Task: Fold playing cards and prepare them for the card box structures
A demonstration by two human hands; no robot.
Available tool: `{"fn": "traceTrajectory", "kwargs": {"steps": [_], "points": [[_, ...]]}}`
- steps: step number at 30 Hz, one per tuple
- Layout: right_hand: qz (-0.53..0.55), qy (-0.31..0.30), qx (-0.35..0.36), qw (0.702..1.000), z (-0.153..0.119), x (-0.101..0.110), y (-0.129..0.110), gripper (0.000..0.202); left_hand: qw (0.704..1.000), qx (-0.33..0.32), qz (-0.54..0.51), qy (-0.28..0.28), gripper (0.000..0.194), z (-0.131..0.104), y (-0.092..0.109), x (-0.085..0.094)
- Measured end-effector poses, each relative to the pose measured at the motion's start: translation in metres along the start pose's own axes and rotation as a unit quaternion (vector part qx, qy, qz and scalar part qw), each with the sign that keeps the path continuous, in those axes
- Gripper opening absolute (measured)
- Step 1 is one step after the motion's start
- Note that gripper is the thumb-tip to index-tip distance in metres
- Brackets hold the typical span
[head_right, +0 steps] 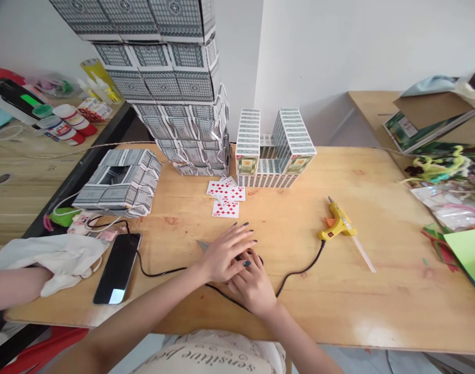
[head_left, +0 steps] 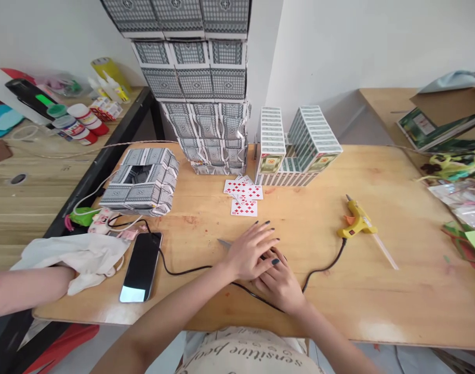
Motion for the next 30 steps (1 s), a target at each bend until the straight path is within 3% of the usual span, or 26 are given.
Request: {"fn": "traceTrajectory", "kwargs": {"steps": [4,9,18,22,25,30], "points": [[0.038,-0.060,0.042,0.997,-0.013,0.019,-0.007,0.012,0.999,-0.034,0.000,-0.041,0.052,-0.018,0.024,-0.014],[0.015,-0.070,0.035,0.997,-0.024,0.016,-0.011,0.011,0.997,-0.043,0.043,-0.056,0.059,-0.032,0.013,-0.022],[-0.058,-0.059,0.001,0.997,0.000,0.004,0.021,0.020,0.995,-0.085,0.055,-0.022,0.056,0.021,-0.020,-0.021],[-0.065,-0.057,0.013,0.996,0.006,0.004,0.032,0.019,0.995,-0.077,0.055,-0.011,0.052,0.030,-0.024,-0.017],[-0.045,-0.053,0.034,0.997,0.003,0.010,0.026,0.013,0.996,-0.071,0.047,-0.015,0.049,0.018,-0.013,-0.015],[0.005,-0.076,0.079,0.994,-0.017,0.026,-0.004,0.011,0.998,-0.043,0.029,-0.032,0.056,-0.024,0.023,-0.016]]}}
Point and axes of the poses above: each hand's wrist, its own z-axis towards the middle knuckle, its own x-axis out of the back of the hand, y = z × x, the point moved 6 cm from there along z, towards the middle knuckle, and after that the axes turned 11 degrees about y, right-handed, at the moved point
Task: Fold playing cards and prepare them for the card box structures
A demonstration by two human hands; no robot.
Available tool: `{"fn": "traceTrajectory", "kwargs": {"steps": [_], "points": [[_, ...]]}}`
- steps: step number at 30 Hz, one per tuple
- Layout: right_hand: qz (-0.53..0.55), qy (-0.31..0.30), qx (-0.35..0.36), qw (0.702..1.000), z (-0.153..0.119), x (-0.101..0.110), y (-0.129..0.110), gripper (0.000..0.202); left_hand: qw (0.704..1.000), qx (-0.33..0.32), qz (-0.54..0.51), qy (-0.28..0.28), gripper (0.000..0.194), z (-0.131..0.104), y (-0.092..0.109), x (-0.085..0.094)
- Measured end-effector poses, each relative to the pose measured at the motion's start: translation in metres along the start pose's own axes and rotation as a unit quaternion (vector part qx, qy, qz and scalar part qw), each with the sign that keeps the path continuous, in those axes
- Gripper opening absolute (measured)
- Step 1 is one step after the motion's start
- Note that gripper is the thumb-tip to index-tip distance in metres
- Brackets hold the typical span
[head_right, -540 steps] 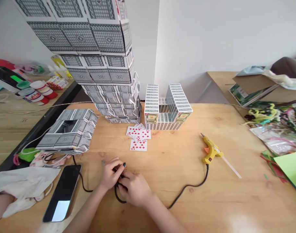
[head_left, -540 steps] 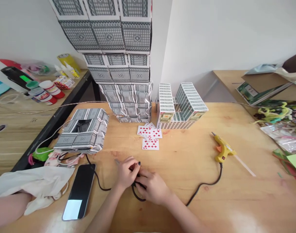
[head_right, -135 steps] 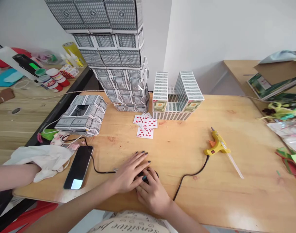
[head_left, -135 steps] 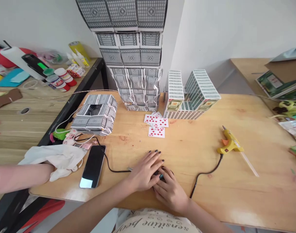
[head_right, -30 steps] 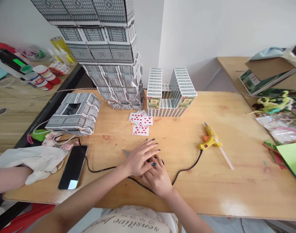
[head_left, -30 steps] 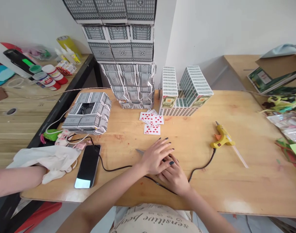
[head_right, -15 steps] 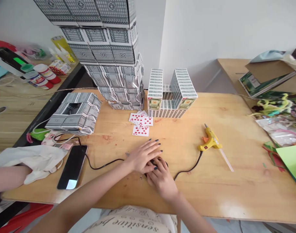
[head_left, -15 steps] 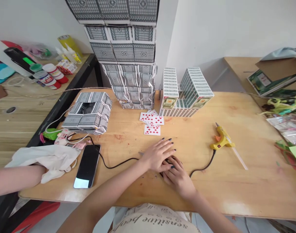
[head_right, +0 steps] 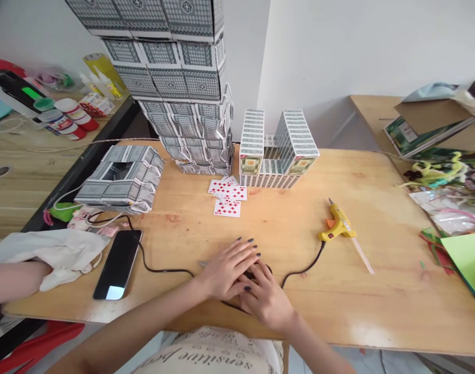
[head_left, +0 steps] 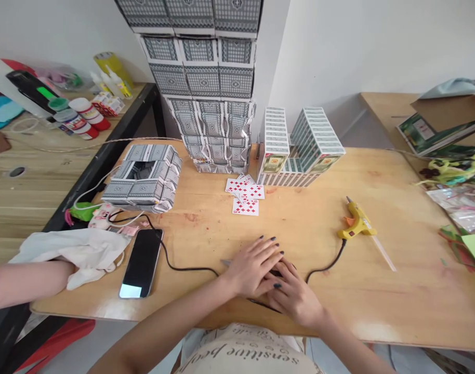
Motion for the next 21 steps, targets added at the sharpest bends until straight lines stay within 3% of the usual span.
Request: {"fn": "traceTrajectory", "kwargs": {"steps": [3,7,15,21], "points": [[0.035,-0.021,0.028,0.999,-0.013,0.005,-0.018,0.013,1.000,0.011,-0.014,-0.013,0.062,-0.018,0.022,-0.004],[0.056,-0.021,-0.002,0.998,-0.024,0.007,-0.021,0.014,0.999,0.019,-0.027,-0.025,0.059,-0.021,0.033,-0.010],[0.039,-0.024,-0.032,0.998,-0.021,0.009,-0.009,0.016,0.999,0.019,-0.029,-0.003,0.055,-0.006,0.027,-0.018],[-0.006,-0.012,-0.061,0.998,-0.014,0.006,0.011,0.015,0.999,-0.039,-0.011,0.020,0.056,0.022,0.004,-0.022]]}}
Point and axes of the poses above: each hand's wrist, its own z-axis towards the middle knuckle, its own x-axis out of the back of the hand, y = z × x, the point moved 6 cm from there along z, towards the middle knuckle, and after that the axes turned 11 degrees about y, right-handed, at the moved point
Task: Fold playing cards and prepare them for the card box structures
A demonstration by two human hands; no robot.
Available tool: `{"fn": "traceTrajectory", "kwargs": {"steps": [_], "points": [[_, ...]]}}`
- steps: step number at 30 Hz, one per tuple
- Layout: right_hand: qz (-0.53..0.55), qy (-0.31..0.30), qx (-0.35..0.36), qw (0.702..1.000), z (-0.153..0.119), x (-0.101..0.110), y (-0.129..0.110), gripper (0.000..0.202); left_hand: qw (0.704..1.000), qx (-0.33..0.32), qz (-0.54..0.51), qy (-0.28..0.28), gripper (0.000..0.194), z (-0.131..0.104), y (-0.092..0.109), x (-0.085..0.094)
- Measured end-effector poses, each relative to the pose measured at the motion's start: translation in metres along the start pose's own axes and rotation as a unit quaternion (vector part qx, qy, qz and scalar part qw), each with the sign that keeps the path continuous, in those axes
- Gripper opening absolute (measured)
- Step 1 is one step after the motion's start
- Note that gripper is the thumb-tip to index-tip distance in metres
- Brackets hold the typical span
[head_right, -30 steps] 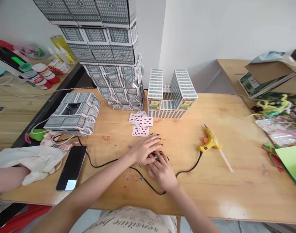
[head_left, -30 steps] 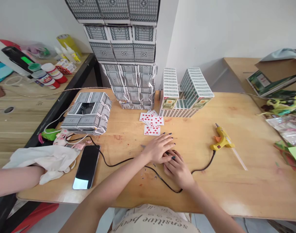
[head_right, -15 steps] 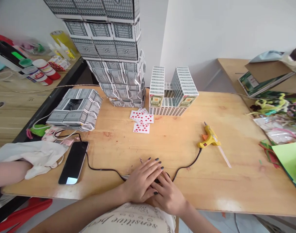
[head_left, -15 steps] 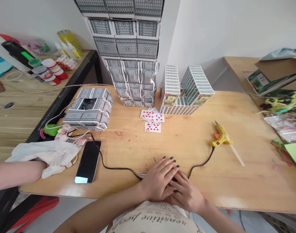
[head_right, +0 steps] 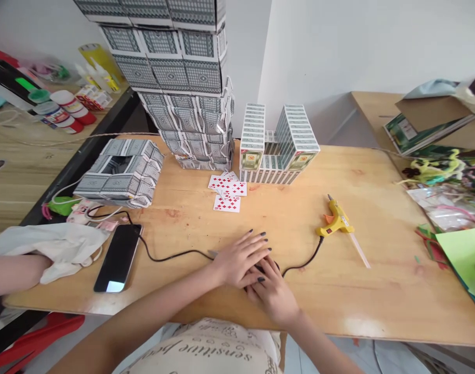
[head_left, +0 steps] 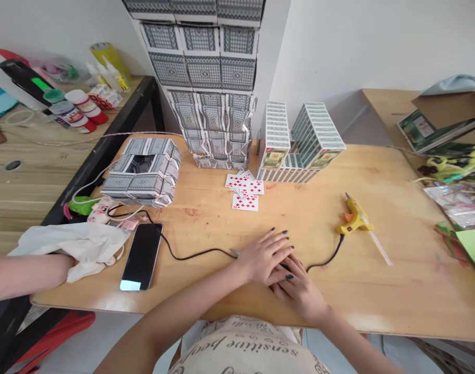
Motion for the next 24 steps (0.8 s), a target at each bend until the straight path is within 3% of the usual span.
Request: {"fn": "traceTrajectory", "kwargs": {"steps": [4,7,10,12,14,15,19,24], "points": [[-0.003,0.010,-0.010,1.000,0.007,0.006,0.014,0.015,1.000,-0.013,-0.002,0.007,0.055,0.018,-0.007,0.003],[0.011,-0.009,0.001,1.000,0.002,0.009,0.015,0.015,0.999,0.010,-0.011,0.031,0.046,0.006,0.001,0.016],[0.004,-0.017,-0.004,1.000,-0.005,0.011,0.015,0.025,0.990,0.094,0.011,0.103,0.039,-0.030,-0.004,0.040],[-0.011,-0.018,-0.014,1.000,-0.008,0.010,0.016,0.032,0.956,0.215,0.071,0.185,0.033,-0.063,-0.025,0.063],[-0.031,-0.028,-0.021,0.999,-0.009,0.008,0.018,0.035,0.920,0.313,0.117,0.207,0.024,-0.096,-0.044,0.080],[-0.042,-0.039,-0.023,0.998,-0.009,0.006,0.019,0.035,0.913,0.331,0.123,0.203,0.020,-0.109,-0.050,0.085],[-0.055,-0.083,-0.017,0.995,-0.006,0.005,0.018,0.035,0.936,0.293,0.128,0.147,0.017,-0.141,-0.048,0.091],[0.003,-0.095,0.035,0.995,-0.008,0.009,-0.002,0.028,0.986,0.110,0.116,0.049,0.018,-0.153,-0.009,0.080]]}}
Point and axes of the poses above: each hand's wrist, its own z-axis towards the middle knuckle, its own x-axis out of the back of the hand, y = z × x, the point moved 6 cm from there along z, towards the middle knuckle, and after that the axes turned 11 degrees about y, right-handed, at the moved point
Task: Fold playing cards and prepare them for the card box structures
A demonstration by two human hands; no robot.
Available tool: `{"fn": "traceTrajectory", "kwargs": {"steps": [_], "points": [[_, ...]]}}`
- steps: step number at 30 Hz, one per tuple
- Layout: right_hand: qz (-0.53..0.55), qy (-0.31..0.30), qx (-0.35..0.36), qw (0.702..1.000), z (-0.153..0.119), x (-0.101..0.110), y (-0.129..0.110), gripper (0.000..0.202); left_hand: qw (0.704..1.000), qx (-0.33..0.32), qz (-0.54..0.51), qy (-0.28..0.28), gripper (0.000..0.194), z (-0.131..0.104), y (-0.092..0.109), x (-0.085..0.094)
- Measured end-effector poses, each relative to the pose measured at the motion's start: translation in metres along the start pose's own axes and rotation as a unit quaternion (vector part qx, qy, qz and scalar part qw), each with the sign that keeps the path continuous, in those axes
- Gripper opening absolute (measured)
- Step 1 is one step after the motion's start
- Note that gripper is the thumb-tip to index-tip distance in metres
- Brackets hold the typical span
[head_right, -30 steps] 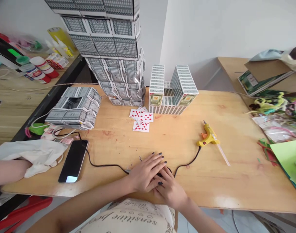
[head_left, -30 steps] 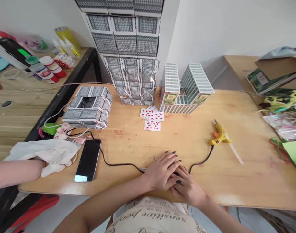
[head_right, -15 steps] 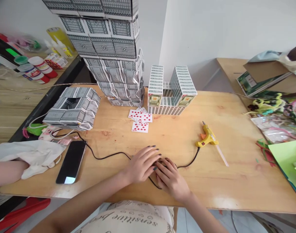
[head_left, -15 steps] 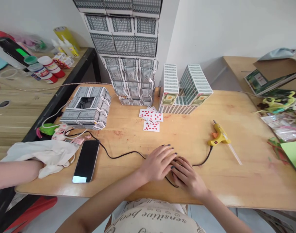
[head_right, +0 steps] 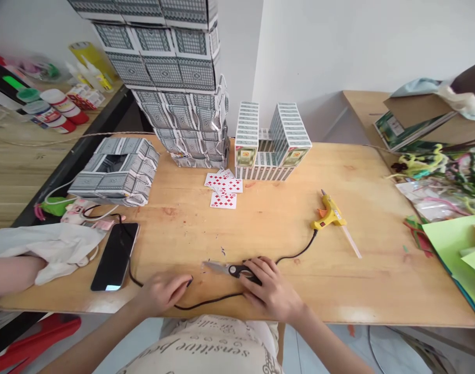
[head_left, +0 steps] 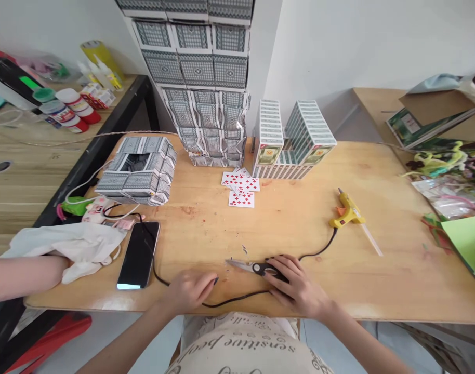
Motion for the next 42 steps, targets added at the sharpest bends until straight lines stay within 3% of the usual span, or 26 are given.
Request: {"fn": "traceTrajectory", "kwargs": {"steps": [3,6,9,13,16,20,28,33,42], "points": [[0.013,-0.004,0.022,1.000,-0.003,0.000,-0.009,0.027,0.993,-0.115,-0.003,-0.034,0.021,0.006,0.020,-0.001],[0.017,-0.016,0.035,0.999,-0.004,-0.002,-0.011,0.029,0.975,-0.211,-0.031,-0.061,0.025,0.028,0.040,-0.007],[0.026,-0.021,0.035,0.999,-0.004,-0.004,-0.008,0.027,0.949,-0.293,-0.085,-0.075,0.031,0.051,0.063,-0.025],[0.056,0.000,0.018,0.998,-0.006,-0.003,-0.004,0.015,0.929,-0.336,-0.137,-0.070,0.035,0.068,0.086,-0.057],[0.065,0.001,0.005,0.998,-0.011,-0.003,-0.003,0.020,0.932,-0.316,-0.165,-0.067,0.041,0.068,0.092,-0.069],[0.068,-0.004,-0.002,0.998,-0.014,-0.004,-0.003,0.021,0.943,-0.273,-0.177,-0.063,0.040,0.063,0.092,-0.070],[0.061,0.012,-0.009,0.998,-0.010,-0.002,-0.005,0.011,0.970,-0.196,-0.121,-0.073,0.050,0.068,0.093,-0.079],[0.041,0.016,-0.010,0.999,-0.009,-0.003,-0.008,0.021,0.979,-0.166,-0.096,-0.071,0.057,0.073,0.091,-0.079],[0.026,0.034,-0.018,0.999,-0.003,-0.001,-0.009,0.014,0.983,-0.136,-0.092,-0.079,0.058,0.083,0.087,-0.078]]}}
Point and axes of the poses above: each hand's wrist, its own z-axis towards the middle knuckle, its own x-axis out of the back of the hand, y = z × x, the point moved 6 cm from there along z, towards the middle knuckle, and after that the axes turned 11 degrees about y, right-handed, at the moved point
